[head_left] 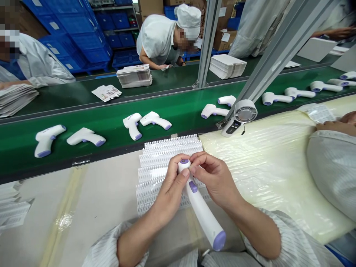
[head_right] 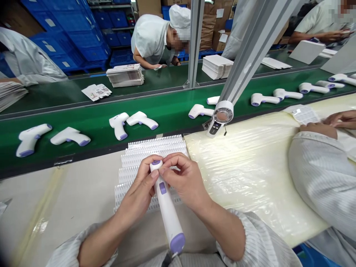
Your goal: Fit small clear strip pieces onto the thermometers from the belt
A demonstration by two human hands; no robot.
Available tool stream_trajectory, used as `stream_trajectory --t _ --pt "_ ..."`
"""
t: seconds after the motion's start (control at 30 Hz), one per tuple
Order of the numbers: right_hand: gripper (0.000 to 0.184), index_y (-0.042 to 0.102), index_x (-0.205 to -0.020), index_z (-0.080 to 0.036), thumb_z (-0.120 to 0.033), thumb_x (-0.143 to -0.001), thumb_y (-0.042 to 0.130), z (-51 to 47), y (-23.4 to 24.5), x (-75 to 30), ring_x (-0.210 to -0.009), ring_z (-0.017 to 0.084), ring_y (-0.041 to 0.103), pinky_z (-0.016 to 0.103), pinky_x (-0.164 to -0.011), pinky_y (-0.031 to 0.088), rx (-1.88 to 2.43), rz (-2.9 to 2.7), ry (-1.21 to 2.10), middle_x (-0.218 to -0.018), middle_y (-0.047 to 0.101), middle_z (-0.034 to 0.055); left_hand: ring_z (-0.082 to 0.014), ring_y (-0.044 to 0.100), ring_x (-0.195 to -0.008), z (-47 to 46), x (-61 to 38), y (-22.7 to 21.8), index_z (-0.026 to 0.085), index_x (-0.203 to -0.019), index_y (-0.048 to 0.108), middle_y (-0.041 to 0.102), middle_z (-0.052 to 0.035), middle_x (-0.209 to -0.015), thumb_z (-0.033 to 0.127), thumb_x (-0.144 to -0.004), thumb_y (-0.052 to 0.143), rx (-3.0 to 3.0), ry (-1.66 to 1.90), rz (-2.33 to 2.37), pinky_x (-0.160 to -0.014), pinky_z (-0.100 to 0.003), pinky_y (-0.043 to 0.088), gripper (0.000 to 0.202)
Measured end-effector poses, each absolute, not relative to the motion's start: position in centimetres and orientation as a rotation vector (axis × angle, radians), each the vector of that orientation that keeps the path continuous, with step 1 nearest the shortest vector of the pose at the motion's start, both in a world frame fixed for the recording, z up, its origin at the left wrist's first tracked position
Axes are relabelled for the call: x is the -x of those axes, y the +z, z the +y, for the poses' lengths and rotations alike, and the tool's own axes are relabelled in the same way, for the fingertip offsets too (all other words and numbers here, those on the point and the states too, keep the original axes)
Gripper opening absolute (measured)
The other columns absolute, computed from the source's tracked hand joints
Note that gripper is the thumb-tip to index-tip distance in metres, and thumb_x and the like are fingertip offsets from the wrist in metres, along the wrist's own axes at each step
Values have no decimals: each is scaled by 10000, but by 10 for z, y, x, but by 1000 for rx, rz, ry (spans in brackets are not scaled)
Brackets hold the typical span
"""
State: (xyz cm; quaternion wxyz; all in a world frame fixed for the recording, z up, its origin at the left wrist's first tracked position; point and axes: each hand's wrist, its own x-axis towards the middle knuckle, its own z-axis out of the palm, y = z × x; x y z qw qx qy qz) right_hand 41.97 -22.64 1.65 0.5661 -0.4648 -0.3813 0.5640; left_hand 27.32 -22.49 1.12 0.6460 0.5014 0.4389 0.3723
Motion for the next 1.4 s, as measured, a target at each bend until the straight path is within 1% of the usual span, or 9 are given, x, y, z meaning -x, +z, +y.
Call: stream_trajectory --t 0.23,0.4,0.57,0.7,0.9,1.0,1.1,1.2,1.4 --pt "363 622 -706 -214 -354 -610 943 -225 16 -424 -672 129 590 261 -602 520 1046 -507 1572 -841 657 -7 -239 564 -979 -228 -263 13 330 -1210 550 565 -54 -1108 579 -969 561 -1198 902 899 -780 -341 489 347" --pt "458 630 -1281 -299 -405 -858 768 -230 23 -437 -848 200 694 328 -671 587 1012 -904 1857 -1090 680 54 -254 573 -1106 -171 -251 21 323 -1333 492 549 -81 -1273 550 -986 524 -1496 1153 1088 -906 -361 508 416" --pt "485 498 -1466 -183 -231 -986 444 -145 13 -445 -796 233 689 386 -748 580 1627 -1423 1080 -881 682 59 -307 387 -1447 -44 -233 30 297 -1508 409 450 -98 -1542 349 -1025 335 -1905 729 1747 -1163 -476 364 492" --pt "507 573 -1398 -139 -94 -898 505 -68 1 -452 -1200 342 594 479 -1039 463 1787 -1502 717 -1310 590 201 -531 312 -1442 21 -221 21 137 -1477 447 439 -281 -1505 312 -815 641 -1808 582 1974 -1101 -707 308 712" --pt "538 629 -1325 -152 -21 -804 631 -71 6 -463 -1389 405 435 544 -1127 365 1855 -1684 497 -1510 482 215 -502 438 -1364 31 -204 13 132 -1430 469 480 -265 -1448 261 -717 717 -1802 567 1982 -1100 -608 385 766" --pt "316 688 -1189 -209 -139 -884 644 -120 15 -463 -1097 275 639 409 -961 497 1749 -1789 578 -1282 655 123 -359 542 -1285 8 -190 24 223 -1458 393 508 -163 -1427 248 -847 578 -1791 709 1929 -1037 -471 486 640" --pt "69 716 -892 -224 -194 -895 654 -178 23 -455 -719 180 642 309 -680 495 1505 -1969 1012 -859 711 27 -262 646 -1011 -39 -184 38 283 -1408 392 587 -95 -1265 264 -878 547 -1610 1022 1590 -773 -372 563 553" --pt "145 683 -792 -206 -79 -844 639 -219 23 -441 -653 152 601 270 -622 422 1416 -2193 1229 -747 678 -2 -223 640 -840 -97 -190 48 315 -1400 414 606 -58 -1111 281 -826 626 -1397 1155 1262 -623 -331 538 613" --pt "128 651 -814 -169 -54 -847 605 -234 9 -423 -694 154 566 258 -633 369 1420 -2410 1205 -777 662 18 -225 634 -872 -164 -210 45 311 -1394 441 598 -30 -976 334 -815 701 -1299 1094 1064 -627 -306 557 635"
